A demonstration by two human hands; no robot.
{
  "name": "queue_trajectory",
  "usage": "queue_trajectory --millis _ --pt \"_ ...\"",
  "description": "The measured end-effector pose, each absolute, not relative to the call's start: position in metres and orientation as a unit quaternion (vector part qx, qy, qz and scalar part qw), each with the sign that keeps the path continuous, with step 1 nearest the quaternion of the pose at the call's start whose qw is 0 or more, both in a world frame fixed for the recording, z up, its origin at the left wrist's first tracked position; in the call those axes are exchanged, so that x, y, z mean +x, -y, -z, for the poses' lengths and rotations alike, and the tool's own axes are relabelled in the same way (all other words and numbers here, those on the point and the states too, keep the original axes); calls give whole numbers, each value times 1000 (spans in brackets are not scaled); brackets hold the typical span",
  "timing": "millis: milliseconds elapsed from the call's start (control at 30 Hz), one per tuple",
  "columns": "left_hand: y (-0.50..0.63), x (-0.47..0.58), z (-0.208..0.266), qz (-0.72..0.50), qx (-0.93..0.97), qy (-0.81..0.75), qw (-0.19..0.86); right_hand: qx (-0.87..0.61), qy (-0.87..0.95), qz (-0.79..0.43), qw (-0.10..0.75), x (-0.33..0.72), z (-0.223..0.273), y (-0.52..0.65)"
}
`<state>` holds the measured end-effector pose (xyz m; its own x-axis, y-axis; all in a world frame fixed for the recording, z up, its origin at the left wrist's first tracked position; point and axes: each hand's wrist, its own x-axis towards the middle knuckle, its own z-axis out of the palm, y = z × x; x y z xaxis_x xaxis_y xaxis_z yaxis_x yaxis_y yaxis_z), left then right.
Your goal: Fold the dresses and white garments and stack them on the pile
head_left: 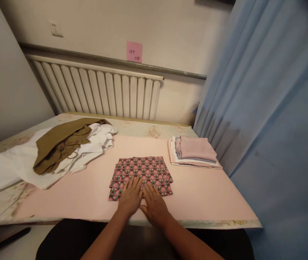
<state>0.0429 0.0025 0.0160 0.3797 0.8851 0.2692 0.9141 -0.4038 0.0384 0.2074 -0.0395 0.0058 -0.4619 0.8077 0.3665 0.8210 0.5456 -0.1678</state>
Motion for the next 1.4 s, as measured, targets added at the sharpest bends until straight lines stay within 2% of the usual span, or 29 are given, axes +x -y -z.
queue_trajectory --millis 667,1267,1400 --pt "1 -20 -5 150 -801 571 95 -473 861 27 186 213 -15 49" --pt "8 -37 -5 126 -767 627 50 -483 857 22 180 210 -14 50" --pt "9 -27 -16 133 -746 647 85 -481 857 20 185 211 -15 50"
